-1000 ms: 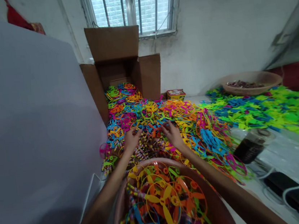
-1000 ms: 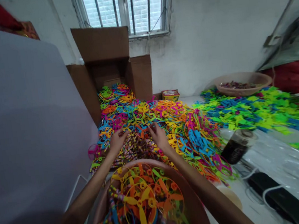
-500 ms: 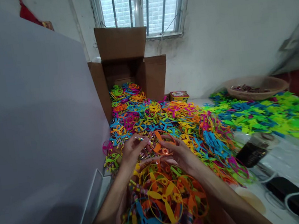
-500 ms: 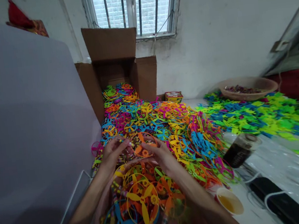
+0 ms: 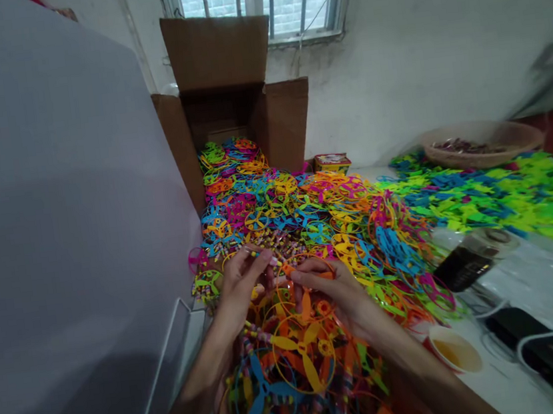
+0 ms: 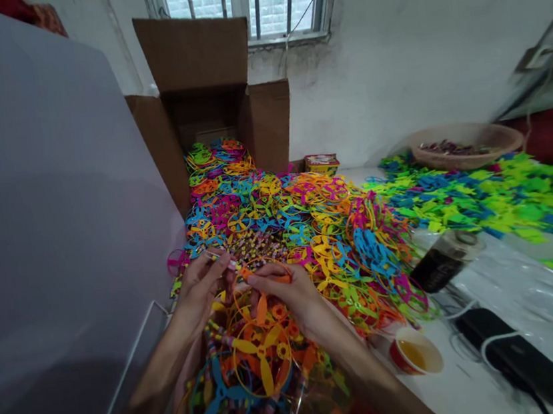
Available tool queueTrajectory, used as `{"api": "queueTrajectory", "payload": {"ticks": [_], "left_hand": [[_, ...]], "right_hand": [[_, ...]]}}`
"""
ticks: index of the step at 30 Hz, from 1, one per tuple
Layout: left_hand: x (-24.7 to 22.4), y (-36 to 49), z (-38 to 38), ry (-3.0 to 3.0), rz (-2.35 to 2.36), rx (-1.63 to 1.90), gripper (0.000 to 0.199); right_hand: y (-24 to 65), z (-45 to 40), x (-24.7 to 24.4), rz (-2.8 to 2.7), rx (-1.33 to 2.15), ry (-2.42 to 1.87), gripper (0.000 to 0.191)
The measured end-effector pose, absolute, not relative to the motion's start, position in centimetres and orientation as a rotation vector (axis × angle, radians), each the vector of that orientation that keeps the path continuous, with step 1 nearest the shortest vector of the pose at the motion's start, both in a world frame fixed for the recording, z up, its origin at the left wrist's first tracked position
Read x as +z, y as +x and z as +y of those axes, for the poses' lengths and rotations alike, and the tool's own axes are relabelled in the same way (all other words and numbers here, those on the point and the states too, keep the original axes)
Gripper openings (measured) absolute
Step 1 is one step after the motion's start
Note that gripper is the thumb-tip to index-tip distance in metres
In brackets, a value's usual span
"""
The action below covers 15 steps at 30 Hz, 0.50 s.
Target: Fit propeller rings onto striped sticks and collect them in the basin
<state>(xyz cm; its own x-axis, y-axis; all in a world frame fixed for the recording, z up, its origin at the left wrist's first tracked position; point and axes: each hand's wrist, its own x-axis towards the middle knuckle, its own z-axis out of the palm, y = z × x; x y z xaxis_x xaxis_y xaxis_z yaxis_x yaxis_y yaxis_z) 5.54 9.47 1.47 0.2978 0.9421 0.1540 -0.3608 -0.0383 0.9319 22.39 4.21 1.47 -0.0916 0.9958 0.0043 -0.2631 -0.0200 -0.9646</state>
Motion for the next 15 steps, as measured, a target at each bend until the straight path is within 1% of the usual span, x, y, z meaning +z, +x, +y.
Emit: {"api": "queueTrajectory", "payload": {"ticks": [4, 11, 15], "left_hand": [[1.58, 5.48, 9.19, 1.229, 0.679, 1.157, 0.029], [2.01, 5.39, 9.11, 1.273, 0.762, 1.199, 0.035], [2.13, 5.05, 9.04, 1.292, 0.796, 1.128, 0.036]], "right_hand": [[22.01, 4.09, 1.96, -1.122, 1.316, -1.008, 0.026], [21.88, 3.82, 1.53, -1.192, 1.18, -1.041, 0.022], [21.81, 3.68, 1.15, -1.144, 1.097, -1.063, 0.018]]}}
